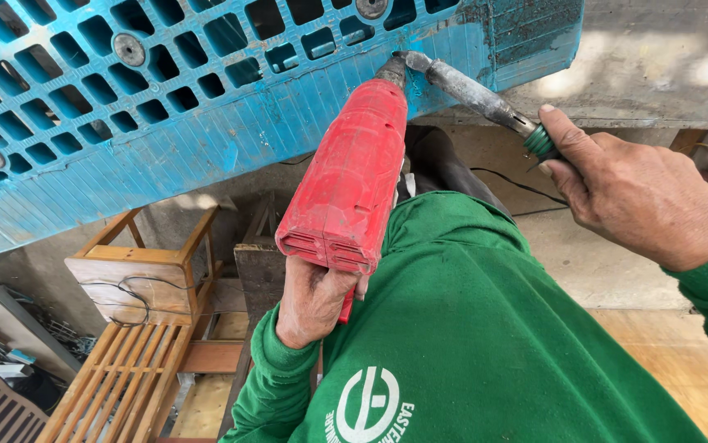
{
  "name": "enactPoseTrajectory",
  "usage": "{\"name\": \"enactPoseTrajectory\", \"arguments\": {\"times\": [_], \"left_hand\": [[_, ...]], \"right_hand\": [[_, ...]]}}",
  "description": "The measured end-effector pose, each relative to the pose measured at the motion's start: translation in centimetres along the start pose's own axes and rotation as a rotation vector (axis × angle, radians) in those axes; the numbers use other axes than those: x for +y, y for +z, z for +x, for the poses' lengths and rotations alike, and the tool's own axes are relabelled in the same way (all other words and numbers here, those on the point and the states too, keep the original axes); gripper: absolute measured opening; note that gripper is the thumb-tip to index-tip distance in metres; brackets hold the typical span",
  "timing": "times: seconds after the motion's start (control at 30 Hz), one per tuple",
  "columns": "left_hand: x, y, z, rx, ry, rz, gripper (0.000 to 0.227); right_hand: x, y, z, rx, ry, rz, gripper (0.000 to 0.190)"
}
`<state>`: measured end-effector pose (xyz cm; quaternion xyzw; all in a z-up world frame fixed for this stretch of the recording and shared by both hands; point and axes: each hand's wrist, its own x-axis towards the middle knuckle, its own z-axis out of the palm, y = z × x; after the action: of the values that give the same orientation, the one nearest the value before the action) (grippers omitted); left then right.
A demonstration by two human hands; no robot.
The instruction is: The person uses a soldering iron and a heat gun to repair a blue plastic crate. They alternate between heating the plastic surface and using the soldering iron tip to weld or smooth sections of the grid.
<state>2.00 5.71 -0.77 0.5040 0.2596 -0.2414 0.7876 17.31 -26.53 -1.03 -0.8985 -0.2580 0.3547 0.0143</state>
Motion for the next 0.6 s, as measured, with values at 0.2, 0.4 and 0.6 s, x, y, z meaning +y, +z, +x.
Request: {"name": "enactPoseTrajectory", "arguments": {"times": [0.2, 0.4, 0.6], "left_hand": [[-0.6, 0.2, 0.1, 0.006, 0.034, -0.01, 0.037], [-1.0, 0.1, 0.6, 0.0, 0.005, -0.008, 0.039], [-1.0, 0.4, 0.8, -0.011, 0.011, -0.032, 0.041]], "right_hand": [[-0.1, 0.7, 0.3, 0.125, -0.002, -0.062, 0.065], [-0.5, 0.8, 0.4, 0.144, -0.007, -0.062, 0.066], [-0.2, 0.3, 0.6, 0.144, -0.043, -0.074, 0.066]]}}
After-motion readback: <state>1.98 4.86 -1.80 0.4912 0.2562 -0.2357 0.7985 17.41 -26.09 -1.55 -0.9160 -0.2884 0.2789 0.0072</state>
